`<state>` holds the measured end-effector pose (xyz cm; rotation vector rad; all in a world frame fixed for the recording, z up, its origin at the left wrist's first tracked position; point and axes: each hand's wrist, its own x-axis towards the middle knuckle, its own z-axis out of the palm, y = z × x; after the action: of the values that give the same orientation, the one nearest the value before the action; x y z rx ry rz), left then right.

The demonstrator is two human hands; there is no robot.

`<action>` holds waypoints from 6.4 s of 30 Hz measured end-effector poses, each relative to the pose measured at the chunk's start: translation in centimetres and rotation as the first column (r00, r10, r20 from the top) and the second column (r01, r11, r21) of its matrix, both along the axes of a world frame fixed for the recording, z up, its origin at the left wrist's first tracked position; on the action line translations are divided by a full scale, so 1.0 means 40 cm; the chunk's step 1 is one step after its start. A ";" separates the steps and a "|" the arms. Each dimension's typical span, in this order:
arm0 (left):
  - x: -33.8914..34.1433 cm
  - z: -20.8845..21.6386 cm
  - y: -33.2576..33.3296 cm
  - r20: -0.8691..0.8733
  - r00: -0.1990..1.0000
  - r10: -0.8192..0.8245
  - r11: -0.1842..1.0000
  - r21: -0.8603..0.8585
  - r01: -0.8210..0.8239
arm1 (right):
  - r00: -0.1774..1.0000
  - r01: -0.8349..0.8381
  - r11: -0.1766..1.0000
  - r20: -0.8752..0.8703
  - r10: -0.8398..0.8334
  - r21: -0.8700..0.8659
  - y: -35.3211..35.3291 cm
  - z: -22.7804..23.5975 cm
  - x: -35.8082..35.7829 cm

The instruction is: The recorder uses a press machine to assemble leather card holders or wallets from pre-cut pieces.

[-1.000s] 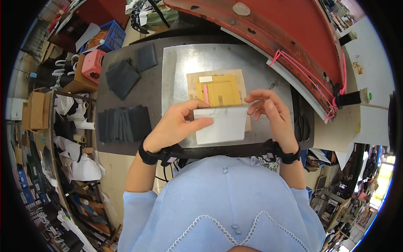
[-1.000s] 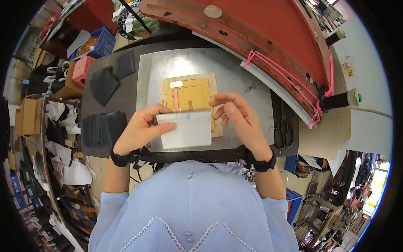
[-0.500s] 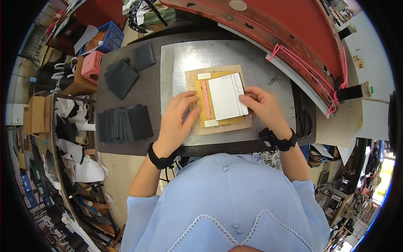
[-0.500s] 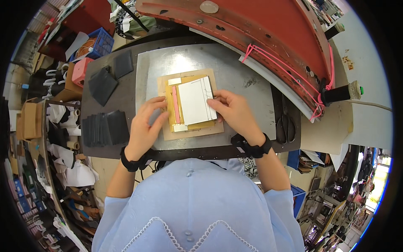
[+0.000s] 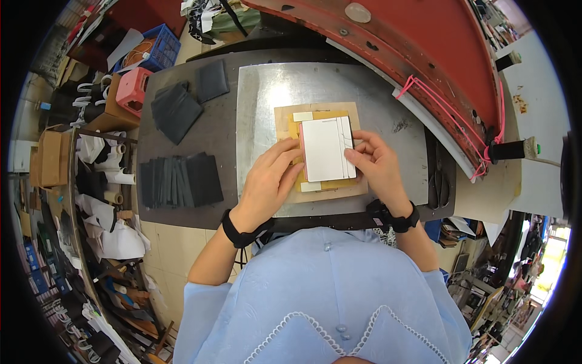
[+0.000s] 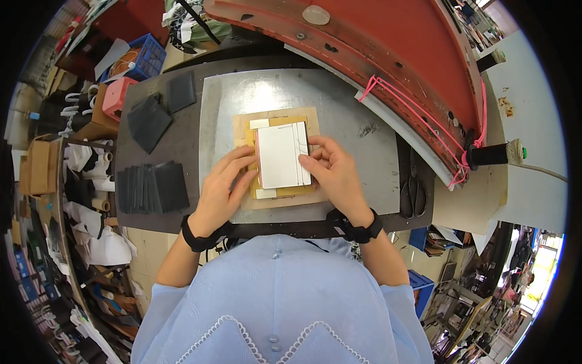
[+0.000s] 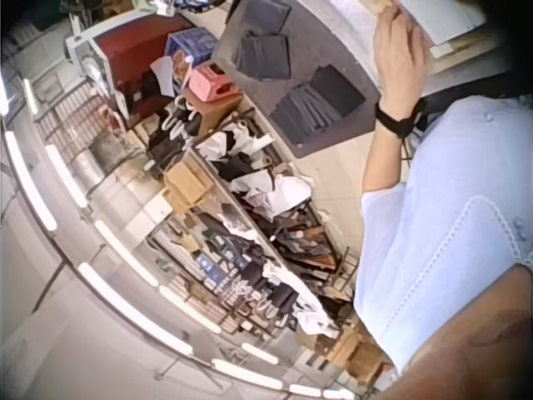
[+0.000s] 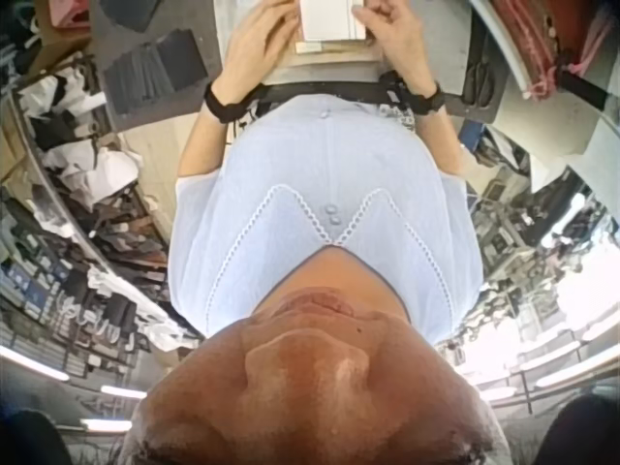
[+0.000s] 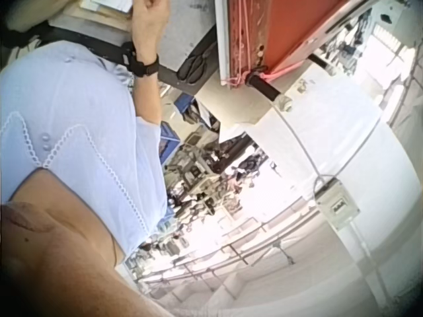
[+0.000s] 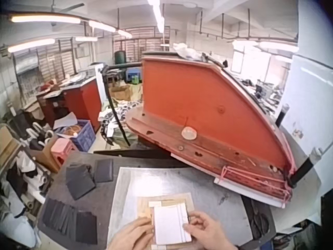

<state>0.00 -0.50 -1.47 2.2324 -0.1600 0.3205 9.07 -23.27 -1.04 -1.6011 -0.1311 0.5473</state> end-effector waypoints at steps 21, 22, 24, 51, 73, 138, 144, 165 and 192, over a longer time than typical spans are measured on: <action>0.018 0.010 -0.009 0.039 0.997 -0.070 0.964 0.259 0.058 | 0.988 0.043 0.983 0.152 -0.016 -0.176 0.025 -0.007 -0.016; 0.018 0.008 -0.009 0.044 0.997 -0.069 0.963 0.264 0.055 | 0.989 0.039 0.983 0.146 -0.013 -0.177 0.025 -0.006 -0.015; 0.018 0.005 -0.012 0.053 0.997 -0.057 0.961 0.275 0.040 | 0.991 0.032 0.984 0.134 -0.008 -0.178 0.025 -0.001 -0.016; 0.023 0.004 0.023 -0.054 0.994 -0.094 0.915 0.388 0.108 | 0.974 -0.023 0.968 0.211 0.078 -0.248 0.022 -0.014 -0.007; 0.021 0.010 0.032 -0.095 0.989 -0.114 0.886 0.440 0.145 | 0.930 -0.003 0.928 0.339 0.139 -0.374 0.024 -0.009 -0.014; 0.076 0.064 -0.011 -0.150 0.967 -0.206 0.808 0.531 0.255 | 0.444 0.056 0.830 0.759 0.477 -0.554 0.009 -0.012 -0.053; 0.092 0.081 -0.018 -0.195 0.954 -0.226 0.780 0.551 0.297 | 0.491 0.026 0.797 0.703 0.515 -0.603 0.005 -0.003 -0.060; 0.086 0.062 -0.004 -0.128 0.964 -0.233 0.752 0.604 0.262 | 0.436 -0.060 0.804 0.709 0.554 -0.592 -0.046 0.001 0.038; 0.068 0.044 0.015 0.058 0.980 -0.192 0.793 0.597 0.120 | 0.321 -0.025 0.752 0.707 0.630 -0.659 0.006 0.008 -0.004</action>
<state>2.74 0.10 0.29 2.7968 -0.5774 0.3420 8.90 -23.03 -0.73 -2.3287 -1.3437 -0.1128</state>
